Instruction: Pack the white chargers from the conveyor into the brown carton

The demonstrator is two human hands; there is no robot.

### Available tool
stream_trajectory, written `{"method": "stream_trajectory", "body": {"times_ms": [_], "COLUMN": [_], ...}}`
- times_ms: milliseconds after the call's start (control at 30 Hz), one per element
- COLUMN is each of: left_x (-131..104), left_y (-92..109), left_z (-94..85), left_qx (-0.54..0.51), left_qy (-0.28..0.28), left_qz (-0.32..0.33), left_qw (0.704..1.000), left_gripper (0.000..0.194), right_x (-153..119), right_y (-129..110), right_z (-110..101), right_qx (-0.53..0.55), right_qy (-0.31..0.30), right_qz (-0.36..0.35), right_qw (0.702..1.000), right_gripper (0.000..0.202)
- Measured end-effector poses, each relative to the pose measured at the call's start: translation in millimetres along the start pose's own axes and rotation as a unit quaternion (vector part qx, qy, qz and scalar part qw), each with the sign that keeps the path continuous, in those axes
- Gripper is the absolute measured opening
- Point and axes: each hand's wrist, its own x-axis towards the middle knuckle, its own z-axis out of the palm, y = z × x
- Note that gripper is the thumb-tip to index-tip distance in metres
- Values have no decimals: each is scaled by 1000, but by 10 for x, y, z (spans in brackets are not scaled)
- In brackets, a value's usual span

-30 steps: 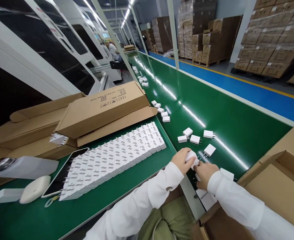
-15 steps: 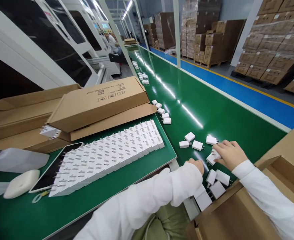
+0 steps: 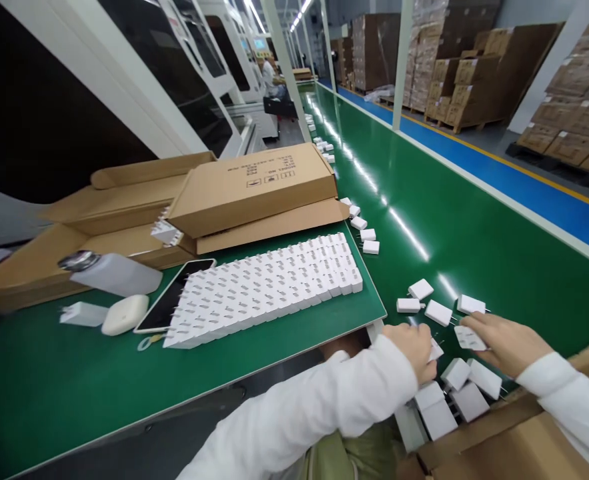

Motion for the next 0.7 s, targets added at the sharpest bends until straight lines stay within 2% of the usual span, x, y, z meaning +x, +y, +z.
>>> {"method": "stream_trajectory", "body": {"times_ms": [33, 67, 133, 200, 233, 267, 333, 400, 467, 567, 700], "left_x": [-183, -382, -790, -1152, -1299, -1419, -1581, -1655, -1670, -1635, -1581], "left_y": [-124, -282, -671, -1093, -1291, -1469, -1745, -1910, -1989, -2038, -2092], "left_z": [-129, -244, -415, -496, -509, -508, -476, -416, -337, -206, -82], "left_qx": [13, 31, 44, 48, 58, 71, 100, 116, 120, 98, 46], "left_qy": [21, 66, 175, 293, 332, 360, 381, 374, 384, 448, 515], "left_qz": [4, 23, 18, 20, 23, 21, 6, -9, -29, -71, -66], "left_qw": [1000, 997, 983, 955, 941, 930, 919, 920, 915, 886, 853], "left_gripper": [37, 35, 30, 29, 30, 31, 33, 34, 36, 40, 39], "right_x": [44, 115, 331, 610, 757, 900, 1149, 1323, 1415, 1457, 1473], "right_y": [-46, -140, -474, -957, -1223, -1487, -1958, -2303, -2504, -2616, -2687], "right_z": [-80, -153, -250, -265, -244, -211, -125, -36, 43, 141, 202], "right_qx": [51, 96, 178, 242, 263, 278, 290, 274, 243, 211, 179], "right_qy": [-9, -16, 12, 61, 77, 93, 92, 81, 74, 86, 112], "right_qz": [37, 64, 71, 5, -25, -47, -85, -120, -140, -150, -175], "right_qw": [998, 993, 981, 968, 961, 955, 949, 951, 957, 962, 962], "right_gripper": [27, 32, 36, 36, 34, 35, 33, 34, 46, 59, 50]}}
